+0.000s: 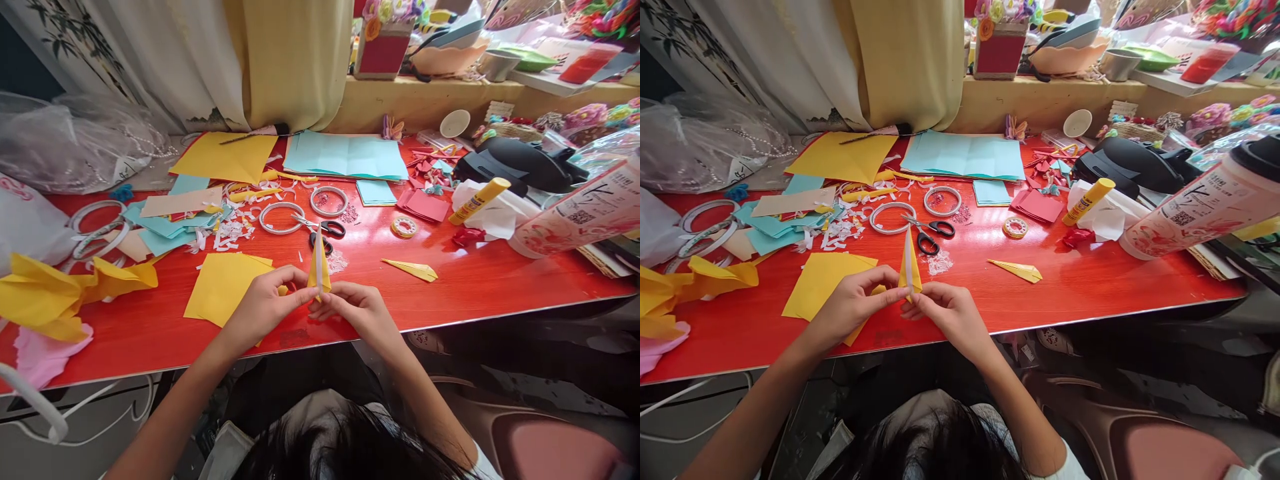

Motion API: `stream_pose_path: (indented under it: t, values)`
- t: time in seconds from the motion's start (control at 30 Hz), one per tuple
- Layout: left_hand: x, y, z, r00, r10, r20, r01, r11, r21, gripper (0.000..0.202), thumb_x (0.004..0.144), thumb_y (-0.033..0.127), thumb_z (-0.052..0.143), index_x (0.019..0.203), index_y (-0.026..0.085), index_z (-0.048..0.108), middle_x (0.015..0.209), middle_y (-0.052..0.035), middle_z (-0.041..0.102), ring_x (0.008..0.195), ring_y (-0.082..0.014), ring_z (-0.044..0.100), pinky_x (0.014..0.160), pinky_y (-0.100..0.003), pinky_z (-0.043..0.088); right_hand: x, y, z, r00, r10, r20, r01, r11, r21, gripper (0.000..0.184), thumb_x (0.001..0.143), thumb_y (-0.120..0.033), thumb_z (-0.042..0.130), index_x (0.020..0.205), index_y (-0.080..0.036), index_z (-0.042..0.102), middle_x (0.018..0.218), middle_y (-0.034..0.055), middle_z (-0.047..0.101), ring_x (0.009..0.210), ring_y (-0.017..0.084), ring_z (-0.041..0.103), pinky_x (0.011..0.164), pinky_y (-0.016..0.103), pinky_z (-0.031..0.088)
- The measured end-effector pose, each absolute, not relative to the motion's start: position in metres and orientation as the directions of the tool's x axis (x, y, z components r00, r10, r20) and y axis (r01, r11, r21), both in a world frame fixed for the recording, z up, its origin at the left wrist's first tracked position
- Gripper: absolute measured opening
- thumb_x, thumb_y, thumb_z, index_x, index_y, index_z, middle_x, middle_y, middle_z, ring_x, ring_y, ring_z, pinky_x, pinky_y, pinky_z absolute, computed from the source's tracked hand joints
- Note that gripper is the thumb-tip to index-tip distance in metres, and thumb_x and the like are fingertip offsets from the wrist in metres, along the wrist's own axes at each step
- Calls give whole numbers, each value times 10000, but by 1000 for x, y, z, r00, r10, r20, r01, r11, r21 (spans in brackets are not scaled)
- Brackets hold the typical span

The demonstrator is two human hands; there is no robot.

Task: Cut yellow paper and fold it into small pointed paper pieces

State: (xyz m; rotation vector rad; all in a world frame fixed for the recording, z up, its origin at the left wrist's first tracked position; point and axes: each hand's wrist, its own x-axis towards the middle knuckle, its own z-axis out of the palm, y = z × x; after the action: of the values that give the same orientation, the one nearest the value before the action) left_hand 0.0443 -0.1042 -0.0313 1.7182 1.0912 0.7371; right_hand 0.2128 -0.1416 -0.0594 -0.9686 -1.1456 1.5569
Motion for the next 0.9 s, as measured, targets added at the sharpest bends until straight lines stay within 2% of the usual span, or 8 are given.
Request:
stream_pose_path:
  t: [0.17, 0.3, 0.47, 0.63, 0.73, 0.8, 0.87, 0.9]
  values:
    - [44, -104, -32, 437, 899, -11, 332, -150, 931, 177, 807, 333, 584, 778, 160, 609, 763, -2, 606, 739, -133, 553, 660, -233, 429, 213, -141, -61, -250, 966, -65, -237, -126, -963, 188, 828, -289, 598, 917, -160, 702, 775, 33, 722, 662, 134, 688, 699, 266, 563]
    - [45, -104, -32, 430, 903, 16, 370, -192, 909, 224, 818, 355, 567, 715, 158, 596, 697, 7, 577, 682, -125, 525, 630, -232, 407, 213, -141, -60, -269, 958, -94, -212, -154, -965, 211, 828, -316, 592, 908, -152, 700, 767, 40, 721, 670, 143, 690, 717, 288, 566]
    - [45, -104, -33, 427, 904, 14, 378, -193, 905, 248, 822, 372, 560, 695, 160, 575, 669, 18, 552, 653, -117, 503, 623, -227, 397, 212, -140, -58, -264, 956, -125, -201, -182, -962, 191, 781, -331, 648, 819, -152, 699, 724, 32, 714, 684, 145, 689, 680, 260, 564]
    - [45, -103, -33, 412, 911, -17, 375, -152, 915, 265, 824, 385, 554, 689, 157, 561, 657, 23, 538, 636, -110, 488, 604, -222, 389, 212, -140, -58, -280, 952, -122, -251, -195, -948, 206, 799, -328, 627, 884, -153, 698, 751, 36, 721, 671, 147, 693, 707, 284, 568]
    - [46, -104, -36, 413, 910, -19, 402, -164, 901, 292, 841, 402, 531, 680, 158, 536, 650, 23, 520, 628, -111, 483, 599, -227, 393, 212, -139, -58, -269, 956, -119, -264, -192, -945, 183, 786, -311, 647, 861, -152, 697, 751, 31, 718, 681, 142, 692, 712, 273, 567]
    - [46, -105, -40, 396, 917, 49, 445, -238, 864, 258, 845, 398, 533, 744, 161, 543, 717, 7, 551, 669, -122, 512, 633, -241, 417, 212, -139, -57, -269, 956, -117, -268, -191, -944, 163, 772, -297, 665, 841, -152, 694, 748, 27, 717, 700, 137, 692, 711, 256, 565]
    - [47, -106, -45, 315, 914, 257, 520, -393, 758, 234, 820, 374, 584, 901, 157, 551, 871, -38, 581, 779, -150, 544, 701, -272, 441, 212, -138, -57, -262, 957, -124, -272, -197, -942, 169, 773, -302, 665, 841, -149, 688, 743, 29, 717, 703, 138, 694, 712, 256, 568]
    - [46, -106, -47, 285, 871, 399, 571, -489, 659, 260, 808, 346, 608, 974, 156, 544, 941, -63, 579, 845, -170, 546, 743, -294, 442, 212, -138, -58, -256, 958, -132, -276, -203, -940, 182, 777, -314, 659, 845, -147, 685, 736, 31, 717, 694, 141, 695, 711, 264, 572]
